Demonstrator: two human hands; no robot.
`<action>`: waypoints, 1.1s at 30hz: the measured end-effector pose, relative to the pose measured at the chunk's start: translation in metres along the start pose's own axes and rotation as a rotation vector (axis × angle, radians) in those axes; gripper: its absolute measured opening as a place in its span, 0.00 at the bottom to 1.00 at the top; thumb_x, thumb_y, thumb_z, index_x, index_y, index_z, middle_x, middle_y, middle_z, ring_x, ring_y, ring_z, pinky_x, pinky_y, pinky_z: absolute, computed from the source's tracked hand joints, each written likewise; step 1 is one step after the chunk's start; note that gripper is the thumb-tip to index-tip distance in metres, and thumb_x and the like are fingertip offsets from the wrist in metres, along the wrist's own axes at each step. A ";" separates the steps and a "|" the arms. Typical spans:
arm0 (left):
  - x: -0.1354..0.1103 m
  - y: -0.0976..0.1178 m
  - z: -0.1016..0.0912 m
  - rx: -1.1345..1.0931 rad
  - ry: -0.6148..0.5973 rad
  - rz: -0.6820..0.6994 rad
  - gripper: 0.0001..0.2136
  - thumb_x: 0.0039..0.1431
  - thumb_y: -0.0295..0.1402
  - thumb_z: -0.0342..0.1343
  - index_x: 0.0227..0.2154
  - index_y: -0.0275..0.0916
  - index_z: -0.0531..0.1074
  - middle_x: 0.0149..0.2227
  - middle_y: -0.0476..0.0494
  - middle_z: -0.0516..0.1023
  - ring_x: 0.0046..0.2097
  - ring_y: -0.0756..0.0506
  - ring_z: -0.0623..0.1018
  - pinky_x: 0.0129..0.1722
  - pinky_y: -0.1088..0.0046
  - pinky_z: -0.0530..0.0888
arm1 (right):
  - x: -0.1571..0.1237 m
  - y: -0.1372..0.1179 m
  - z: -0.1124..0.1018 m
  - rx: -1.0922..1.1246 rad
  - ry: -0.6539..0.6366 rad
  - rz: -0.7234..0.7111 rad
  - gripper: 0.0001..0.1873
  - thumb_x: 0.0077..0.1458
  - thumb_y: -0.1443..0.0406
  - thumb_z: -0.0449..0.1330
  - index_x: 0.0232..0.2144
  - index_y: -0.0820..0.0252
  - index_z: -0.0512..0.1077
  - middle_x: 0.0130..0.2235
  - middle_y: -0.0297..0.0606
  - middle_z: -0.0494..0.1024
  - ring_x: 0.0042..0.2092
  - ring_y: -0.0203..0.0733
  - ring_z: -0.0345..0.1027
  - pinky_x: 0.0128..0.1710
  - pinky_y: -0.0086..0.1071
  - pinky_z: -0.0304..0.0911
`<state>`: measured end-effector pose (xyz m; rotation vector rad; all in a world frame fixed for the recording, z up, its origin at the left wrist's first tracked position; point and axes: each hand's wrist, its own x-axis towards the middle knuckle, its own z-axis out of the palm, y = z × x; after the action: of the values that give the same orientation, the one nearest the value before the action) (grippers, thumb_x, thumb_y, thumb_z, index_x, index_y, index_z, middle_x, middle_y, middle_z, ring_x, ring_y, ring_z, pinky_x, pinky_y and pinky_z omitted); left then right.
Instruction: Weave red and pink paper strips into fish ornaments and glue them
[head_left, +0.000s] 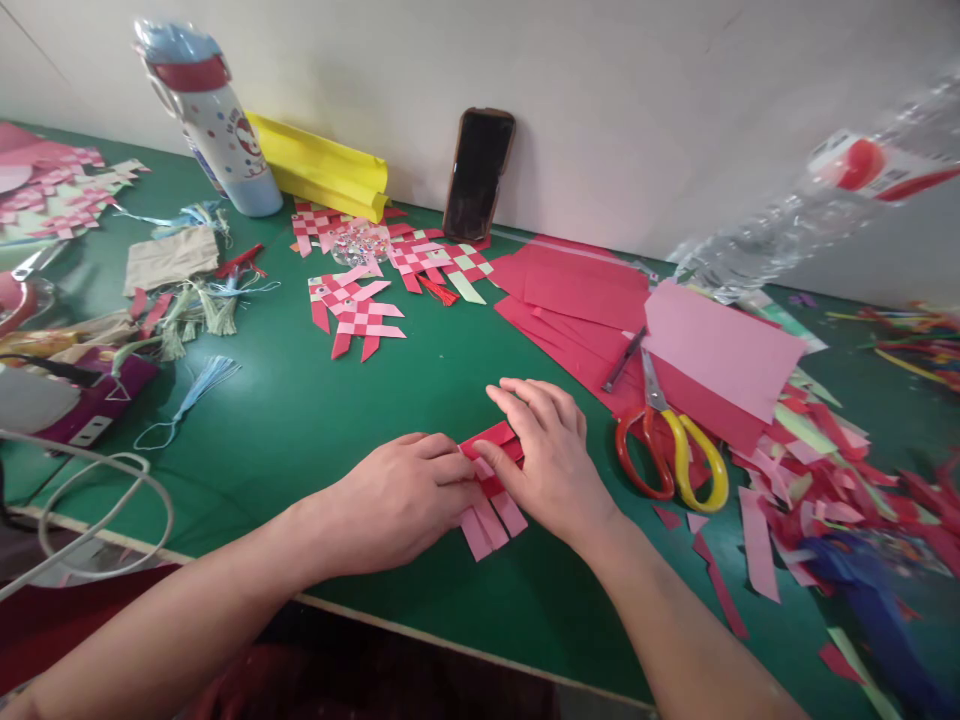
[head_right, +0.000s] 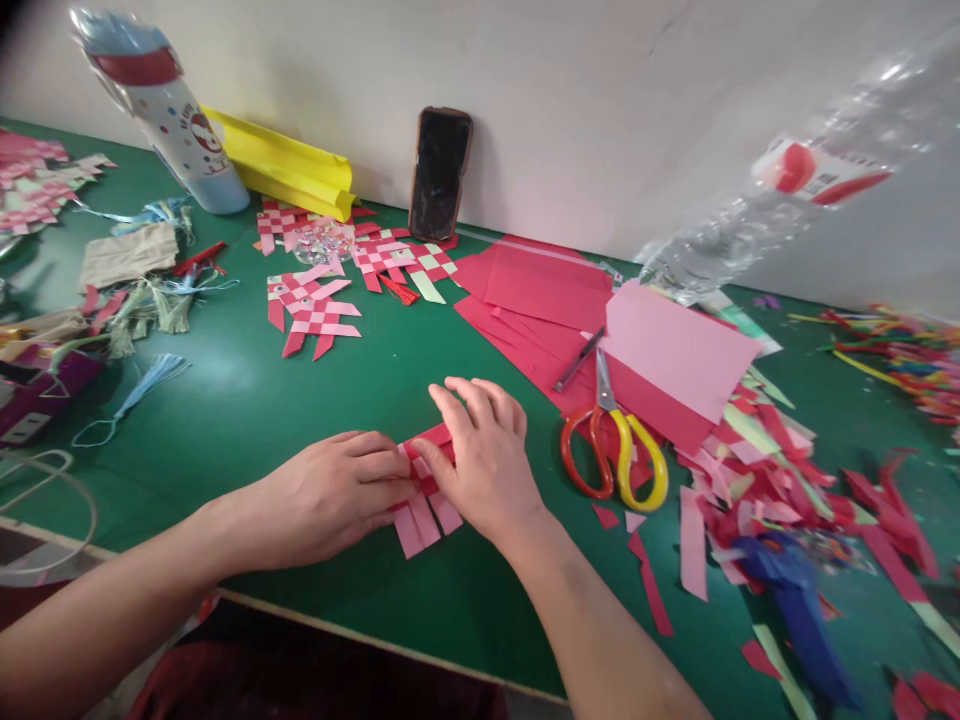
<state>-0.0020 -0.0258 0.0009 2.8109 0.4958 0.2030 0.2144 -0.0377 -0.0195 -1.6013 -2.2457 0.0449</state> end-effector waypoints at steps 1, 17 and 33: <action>0.000 0.000 0.000 0.003 -0.006 -0.001 0.11 0.67 0.30 0.47 0.45 0.39 0.74 0.49 0.43 0.77 0.47 0.42 0.73 0.50 0.62 0.72 | 0.000 -0.002 0.000 -0.015 -0.018 -0.003 0.27 0.62 0.54 0.54 0.61 0.55 0.63 0.60 0.47 0.67 0.61 0.58 0.55 0.59 0.55 0.54; 0.000 -0.004 -0.003 -0.121 0.156 0.009 0.11 0.67 0.30 0.47 0.42 0.38 0.75 0.48 0.42 0.78 0.47 0.43 0.75 0.49 0.63 0.73 | 0.000 0.017 0.003 0.060 0.017 0.071 0.22 0.64 0.69 0.46 0.55 0.57 0.69 0.56 0.45 0.71 0.57 0.51 0.60 0.57 0.50 0.58; 0.003 -0.016 0.002 -0.080 0.405 -0.142 0.11 0.64 0.26 0.49 0.34 0.39 0.77 0.38 0.44 0.79 0.39 0.47 0.77 0.43 0.67 0.73 | -0.003 0.009 -0.003 0.148 0.012 -0.116 0.22 0.64 0.60 0.53 0.59 0.59 0.64 0.58 0.49 0.66 0.60 0.53 0.54 0.60 0.52 0.59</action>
<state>-0.0041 -0.0112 -0.0052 2.6441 0.7532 0.7511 0.2245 -0.0376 -0.0201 -1.3898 -2.2644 0.1659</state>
